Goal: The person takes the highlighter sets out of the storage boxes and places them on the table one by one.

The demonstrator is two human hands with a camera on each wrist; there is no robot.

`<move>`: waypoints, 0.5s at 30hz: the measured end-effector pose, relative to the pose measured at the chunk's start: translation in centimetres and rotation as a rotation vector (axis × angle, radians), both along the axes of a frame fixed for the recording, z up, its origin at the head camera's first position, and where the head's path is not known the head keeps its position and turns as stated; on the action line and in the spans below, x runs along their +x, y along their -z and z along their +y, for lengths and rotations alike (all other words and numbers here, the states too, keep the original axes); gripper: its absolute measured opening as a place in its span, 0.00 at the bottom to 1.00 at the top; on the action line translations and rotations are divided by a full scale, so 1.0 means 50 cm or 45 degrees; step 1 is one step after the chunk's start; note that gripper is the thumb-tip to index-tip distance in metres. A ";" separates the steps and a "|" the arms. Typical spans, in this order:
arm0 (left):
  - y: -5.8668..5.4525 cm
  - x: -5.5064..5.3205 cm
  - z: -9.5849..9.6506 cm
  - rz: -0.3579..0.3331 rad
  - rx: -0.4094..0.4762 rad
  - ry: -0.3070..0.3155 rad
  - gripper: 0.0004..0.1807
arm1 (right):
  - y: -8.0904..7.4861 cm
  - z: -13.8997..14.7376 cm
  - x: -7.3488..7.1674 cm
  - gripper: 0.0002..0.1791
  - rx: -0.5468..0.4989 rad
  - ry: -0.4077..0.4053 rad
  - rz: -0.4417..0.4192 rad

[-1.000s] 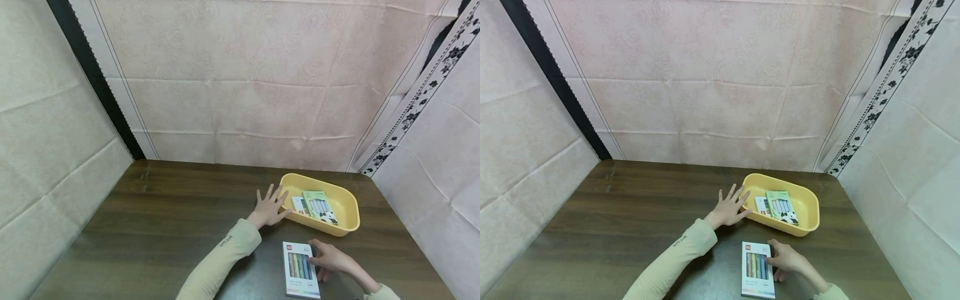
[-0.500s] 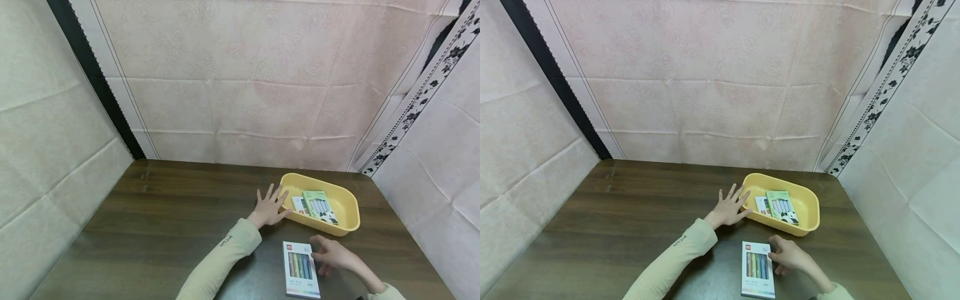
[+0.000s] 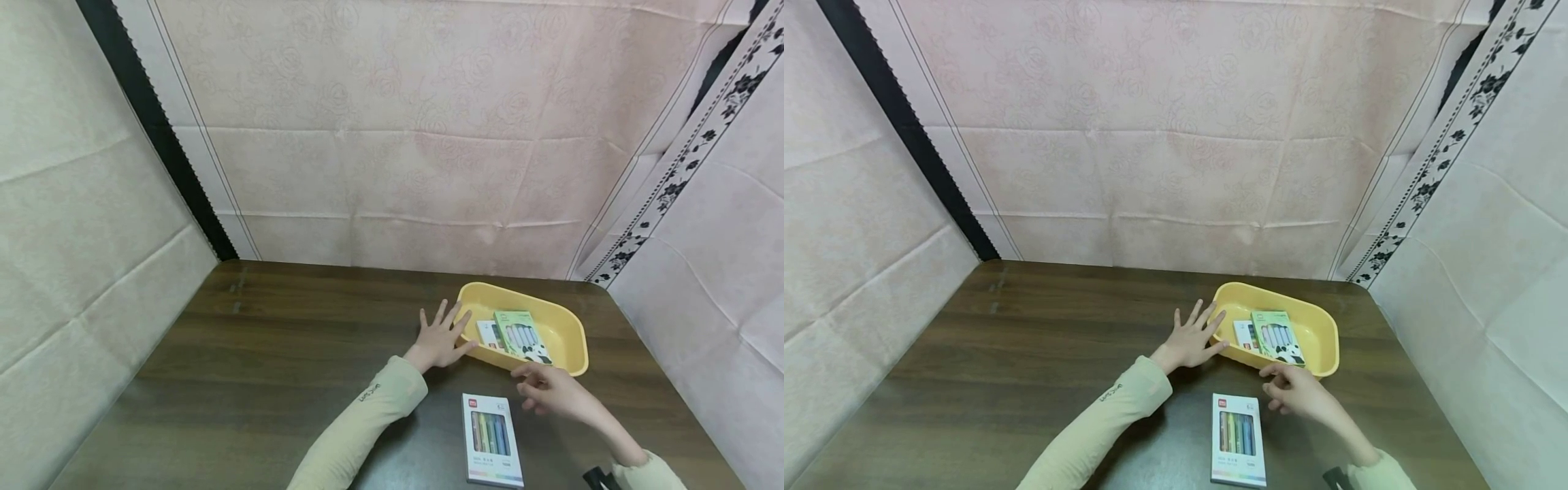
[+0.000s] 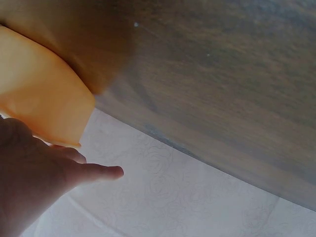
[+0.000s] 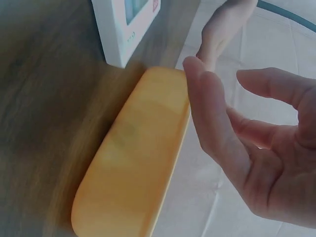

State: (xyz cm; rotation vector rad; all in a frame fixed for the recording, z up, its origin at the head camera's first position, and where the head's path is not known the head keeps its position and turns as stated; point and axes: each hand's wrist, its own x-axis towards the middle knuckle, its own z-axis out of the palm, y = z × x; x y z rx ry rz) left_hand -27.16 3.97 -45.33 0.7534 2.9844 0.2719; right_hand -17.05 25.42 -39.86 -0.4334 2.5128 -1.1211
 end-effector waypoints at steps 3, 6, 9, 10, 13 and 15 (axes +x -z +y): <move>0.000 -0.001 0.000 -0.001 0.001 0.000 0.36 | -0.006 0.003 -0.005 0.20 -0.010 0.010 0.024; 0.000 -0.001 0.001 -0.009 -0.005 -0.002 0.36 | -0.010 0.006 -0.010 0.21 -0.006 0.034 0.035; 0.001 -0.001 0.001 -0.012 -0.010 -0.005 0.36 | -0.012 0.008 -0.015 0.20 -0.001 0.056 0.050; 0.001 -0.001 0.002 -0.012 -0.014 -0.007 0.36 | -0.013 0.009 -0.017 0.20 -0.001 0.062 0.054; 0.002 -0.002 0.002 -0.011 -0.015 -0.008 0.36 | -0.017 0.011 -0.021 0.18 -0.019 0.069 0.065; 0.004 -0.004 0.002 -0.011 -0.013 -0.007 0.36 | -0.021 0.013 -0.024 0.17 -0.025 0.069 0.065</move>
